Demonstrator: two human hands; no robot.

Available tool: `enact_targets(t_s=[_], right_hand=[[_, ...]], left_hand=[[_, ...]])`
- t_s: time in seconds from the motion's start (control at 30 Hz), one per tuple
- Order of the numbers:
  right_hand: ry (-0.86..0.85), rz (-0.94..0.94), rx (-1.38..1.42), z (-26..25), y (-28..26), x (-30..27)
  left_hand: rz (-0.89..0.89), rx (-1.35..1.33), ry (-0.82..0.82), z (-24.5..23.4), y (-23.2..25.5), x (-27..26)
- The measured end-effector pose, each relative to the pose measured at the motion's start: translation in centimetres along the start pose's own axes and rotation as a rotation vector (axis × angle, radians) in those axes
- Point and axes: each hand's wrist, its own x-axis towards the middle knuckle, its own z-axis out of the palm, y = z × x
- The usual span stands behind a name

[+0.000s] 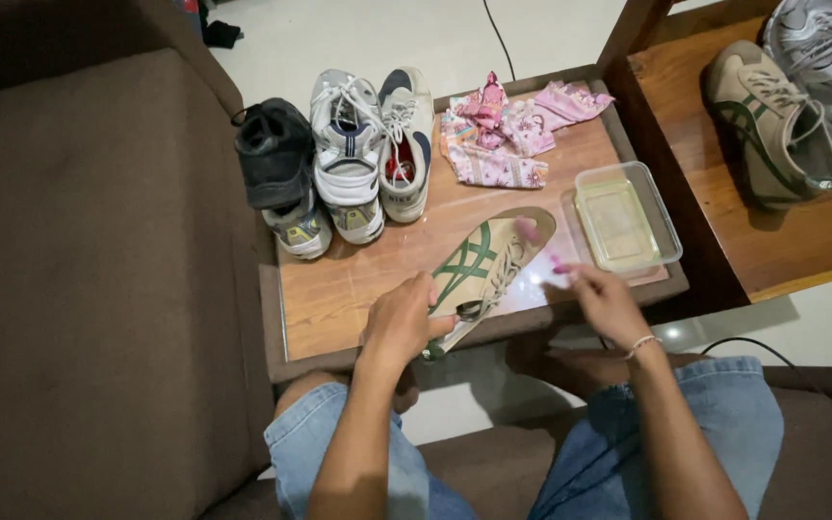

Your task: Cleaning a sneaker with a toothbrush and cleaning solution while sitting on a couch.

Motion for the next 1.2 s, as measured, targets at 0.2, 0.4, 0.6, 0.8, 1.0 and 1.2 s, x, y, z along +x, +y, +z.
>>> enact_targets(t_s=[0.2,0.4,0.6,0.8,1.0,1.2], right_hand=[[0.076,0.097,-0.024,0.3,1.7,0.7],[-0.101,-0.042,0.02,0.6,-0.4,-0.8],[-0.369,0.017,0.055,-0.9,-5.1,-1.9],[-0.241,-0.087,-0.015,-1.1,-2.6,-0.8],[-0.139,-0.139,0.063,-2.6,-2.4,-1.9],[0.305,0.194,-0.177,-5.4,9.2,-1.3]], left_hand=[[0.0,-0.002,0.005,0.2,0.0,0.1],[0.018,0.028,0.007,0.6,-0.4,0.2],[0.03,0.022,0.02,0.3,-0.2,-0.4],[0.004,0.01,0.022,0.5,0.0,-0.1],[0.0,-0.008,0.027,0.9,-0.1,-0.5],[0.011,-0.053,0.125,2.1,1.0,-2.3]])
